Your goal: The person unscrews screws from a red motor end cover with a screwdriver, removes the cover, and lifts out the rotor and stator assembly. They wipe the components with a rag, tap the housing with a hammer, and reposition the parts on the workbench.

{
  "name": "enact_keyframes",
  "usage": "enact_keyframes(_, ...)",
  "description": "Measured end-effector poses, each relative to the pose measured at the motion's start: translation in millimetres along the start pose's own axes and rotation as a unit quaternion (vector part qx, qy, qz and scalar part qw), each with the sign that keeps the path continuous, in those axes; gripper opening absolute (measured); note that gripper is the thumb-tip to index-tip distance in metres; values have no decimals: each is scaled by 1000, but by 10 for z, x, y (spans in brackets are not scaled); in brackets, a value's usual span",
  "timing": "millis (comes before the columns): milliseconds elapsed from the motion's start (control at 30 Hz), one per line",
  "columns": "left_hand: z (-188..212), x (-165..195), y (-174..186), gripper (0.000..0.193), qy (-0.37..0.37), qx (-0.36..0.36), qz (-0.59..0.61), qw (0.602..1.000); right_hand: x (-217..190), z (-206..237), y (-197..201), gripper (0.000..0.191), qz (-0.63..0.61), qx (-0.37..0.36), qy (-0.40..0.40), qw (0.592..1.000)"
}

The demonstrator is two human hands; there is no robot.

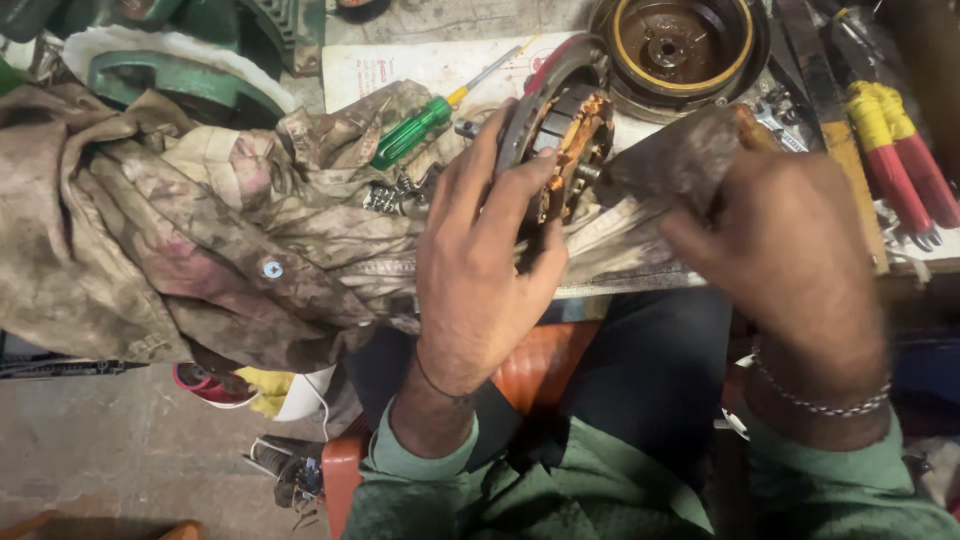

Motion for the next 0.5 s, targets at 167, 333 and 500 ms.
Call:
enact_keyframes(167, 28, 8, 57, 49, 18, -8, 22, 1000, -418, 60, 39, 37, -49, 63, 236, 968)
enact_keyframes(333, 1, 2, 69, 48, 18, -5, 17, 1000, -513, 114, 288, 36, -222, 29, 315, 922)
enact_keyframes(500, 7, 11, 71, 48, 13, -6, 11, 1000, -482, 31, 83, 27, -134, 128, 314, 931)
Point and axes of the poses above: each hand's wrist, its own z-axis away from the middle knuckle, its own y-axis out of the back of the hand, x = y × z, the point moved 5 cm from there along -z, towards the middle knuckle, and after that the axes turned 2 degrees about -z, right-handed, at the moved point
